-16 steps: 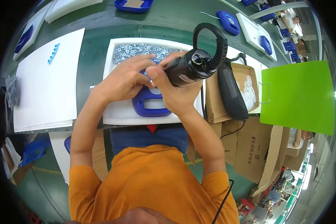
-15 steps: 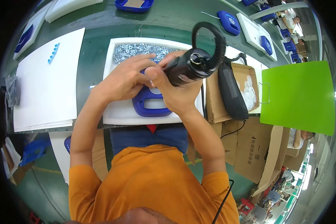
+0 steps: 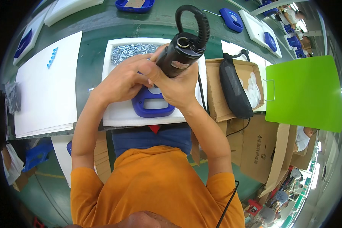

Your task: Assembling a blue electronic device shell by placing internal components and securing them with screws using an electric screwdriver.

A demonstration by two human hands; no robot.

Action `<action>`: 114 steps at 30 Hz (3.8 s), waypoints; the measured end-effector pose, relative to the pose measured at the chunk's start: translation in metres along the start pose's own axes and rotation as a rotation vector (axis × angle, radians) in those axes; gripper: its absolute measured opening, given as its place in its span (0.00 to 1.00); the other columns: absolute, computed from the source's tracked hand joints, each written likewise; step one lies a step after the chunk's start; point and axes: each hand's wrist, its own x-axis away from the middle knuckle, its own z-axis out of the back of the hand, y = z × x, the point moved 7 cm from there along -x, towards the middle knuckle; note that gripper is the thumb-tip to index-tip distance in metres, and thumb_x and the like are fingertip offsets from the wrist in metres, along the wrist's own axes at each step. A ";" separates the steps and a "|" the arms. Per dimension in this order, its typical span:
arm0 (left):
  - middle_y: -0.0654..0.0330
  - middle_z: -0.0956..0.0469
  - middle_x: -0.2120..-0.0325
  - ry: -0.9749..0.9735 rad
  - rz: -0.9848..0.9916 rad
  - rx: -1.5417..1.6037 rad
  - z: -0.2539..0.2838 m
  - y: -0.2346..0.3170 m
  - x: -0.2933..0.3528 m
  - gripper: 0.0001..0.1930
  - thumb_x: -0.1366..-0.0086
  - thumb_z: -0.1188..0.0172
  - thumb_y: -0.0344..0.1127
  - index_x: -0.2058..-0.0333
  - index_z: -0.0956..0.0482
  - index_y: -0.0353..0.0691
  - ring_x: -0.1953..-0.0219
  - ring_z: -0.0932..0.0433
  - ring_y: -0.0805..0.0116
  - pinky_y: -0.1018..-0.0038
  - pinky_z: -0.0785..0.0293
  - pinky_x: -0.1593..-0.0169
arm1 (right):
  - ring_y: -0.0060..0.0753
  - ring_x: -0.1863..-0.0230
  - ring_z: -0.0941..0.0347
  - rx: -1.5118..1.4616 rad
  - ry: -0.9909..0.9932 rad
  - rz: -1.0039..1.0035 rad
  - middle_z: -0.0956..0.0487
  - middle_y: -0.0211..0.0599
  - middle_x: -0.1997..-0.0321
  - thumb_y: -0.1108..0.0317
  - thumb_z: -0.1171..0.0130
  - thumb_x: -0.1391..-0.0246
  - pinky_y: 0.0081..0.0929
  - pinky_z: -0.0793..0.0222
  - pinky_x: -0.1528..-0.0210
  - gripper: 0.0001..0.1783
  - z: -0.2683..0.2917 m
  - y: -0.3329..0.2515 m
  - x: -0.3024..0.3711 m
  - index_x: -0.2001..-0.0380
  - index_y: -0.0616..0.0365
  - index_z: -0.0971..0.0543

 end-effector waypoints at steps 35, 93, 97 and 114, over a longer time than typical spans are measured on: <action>0.50 0.17 0.39 -0.149 0.050 -0.045 0.019 0.072 0.016 0.15 0.40 0.27 0.23 0.54 0.07 0.41 0.23 0.26 0.42 0.40 0.34 0.18 | 0.70 0.48 0.11 1.451 0.086 -0.441 0.11 0.71 0.53 0.48 0.26 0.32 0.57 0.17 0.45 0.33 0.230 0.027 0.009 0.47 0.74 0.18; 0.74 0.22 0.63 0.335 0.501 0.668 0.119 -0.017 -0.036 0.13 0.14 0.41 0.44 0.53 0.18 0.40 0.59 0.29 0.84 0.81 0.35 0.51 | 0.28 0.48 0.16 0.596 0.058 -0.025 0.20 0.46 0.30 0.61 0.22 0.31 0.27 0.17 0.57 0.42 0.091 -0.037 0.006 0.21 0.58 0.29; 0.73 0.19 0.63 0.265 0.569 0.850 0.106 0.016 -0.012 0.13 0.14 0.40 0.45 0.53 0.17 0.41 0.60 0.25 0.84 0.81 0.34 0.51 | 0.36 0.55 0.13 0.625 -0.054 -0.094 0.14 0.50 0.43 0.53 0.21 0.33 0.34 0.17 0.53 0.36 0.079 -0.048 0.000 0.32 0.66 0.19; 0.72 0.16 0.65 0.167 0.701 1.067 0.057 0.013 0.017 0.16 0.16 0.35 0.52 0.53 0.14 0.44 0.62 0.21 0.84 0.82 0.28 0.54 | 0.42 0.63 0.09 0.841 -0.152 -0.098 0.08 0.49 0.52 0.59 0.20 0.36 0.34 0.14 0.60 0.29 0.078 -0.058 0.037 0.39 0.68 0.14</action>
